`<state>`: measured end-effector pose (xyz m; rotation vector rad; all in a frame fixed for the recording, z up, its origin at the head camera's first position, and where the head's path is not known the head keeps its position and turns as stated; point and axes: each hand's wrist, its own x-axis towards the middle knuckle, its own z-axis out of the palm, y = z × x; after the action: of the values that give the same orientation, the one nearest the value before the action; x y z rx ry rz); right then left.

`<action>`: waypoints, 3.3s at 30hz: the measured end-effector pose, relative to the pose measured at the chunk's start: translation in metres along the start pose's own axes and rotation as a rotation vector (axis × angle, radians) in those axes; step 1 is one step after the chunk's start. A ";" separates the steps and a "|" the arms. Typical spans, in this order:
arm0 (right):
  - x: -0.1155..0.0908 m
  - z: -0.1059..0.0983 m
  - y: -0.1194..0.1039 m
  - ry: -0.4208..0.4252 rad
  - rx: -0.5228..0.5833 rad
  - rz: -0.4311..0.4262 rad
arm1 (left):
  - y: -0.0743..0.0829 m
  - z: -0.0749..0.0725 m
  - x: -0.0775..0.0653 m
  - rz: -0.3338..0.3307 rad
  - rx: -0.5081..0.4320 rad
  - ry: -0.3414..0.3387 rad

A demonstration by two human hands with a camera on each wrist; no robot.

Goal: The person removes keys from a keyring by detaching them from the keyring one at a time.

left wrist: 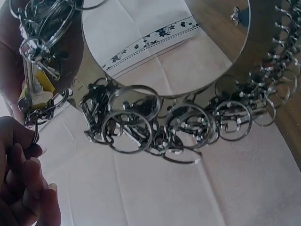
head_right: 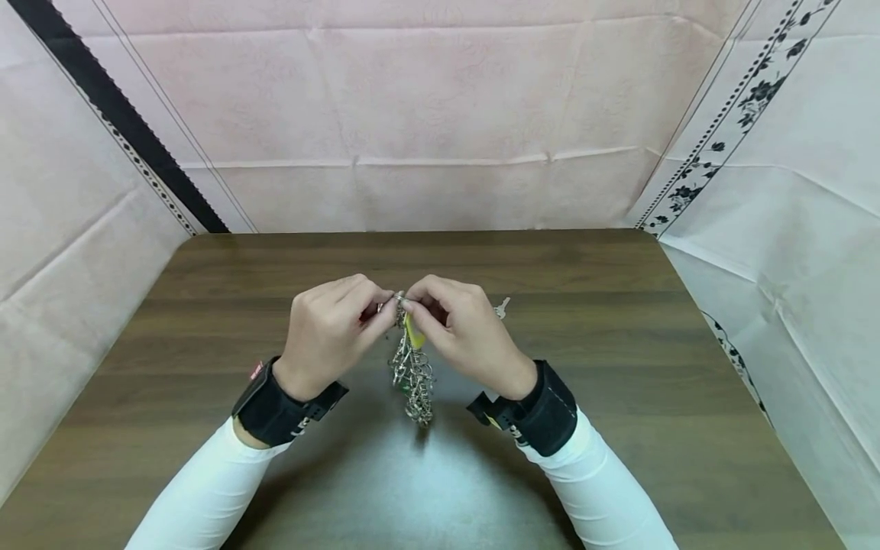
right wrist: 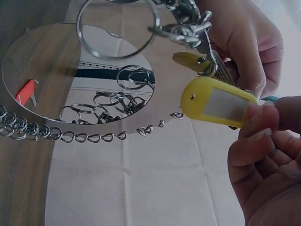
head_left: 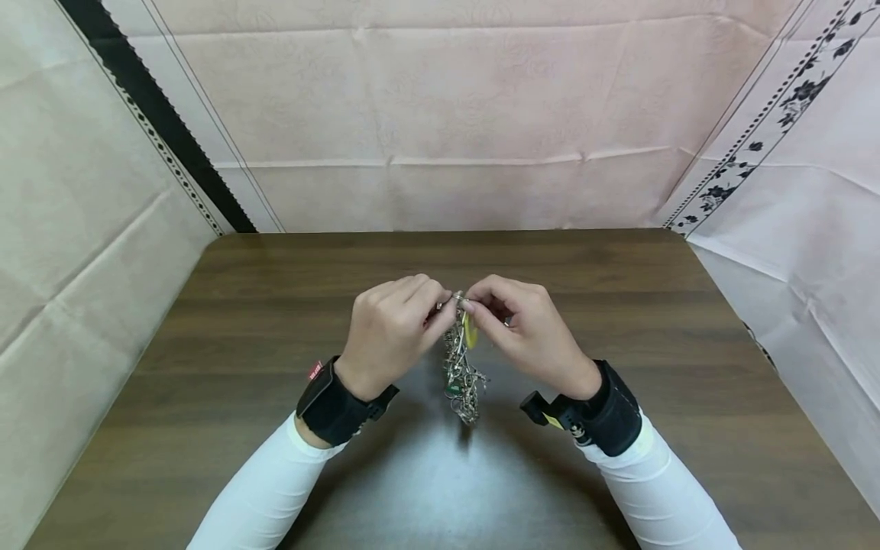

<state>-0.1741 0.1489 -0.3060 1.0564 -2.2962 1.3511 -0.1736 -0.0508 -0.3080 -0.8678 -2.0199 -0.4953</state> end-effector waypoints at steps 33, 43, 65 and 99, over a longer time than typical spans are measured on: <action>0.003 0.006 -0.001 0.010 -0.030 0.080 | 0.004 0.003 -0.003 -0.212 -0.072 0.043; 0.001 0.002 0.001 0.017 -0.019 0.062 | 0.002 0.001 -0.001 -0.198 -0.072 0.048; 0.003 -0.028 0.015 0.056 0.015 0.158 | -0.007 -0.003 0.002 -0.118 0.013 0.054; -0.002 -0.013 0.128 -0.235 -0.398 0.434 | -0.013 -0.003 0.003 -0.076 0.038 0.049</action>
<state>-0.2649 0.1988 -0.3821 0.6385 -2.9312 0.8592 -0.1829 -0.0606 -0.3044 -0.7516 -2.0164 -0.5140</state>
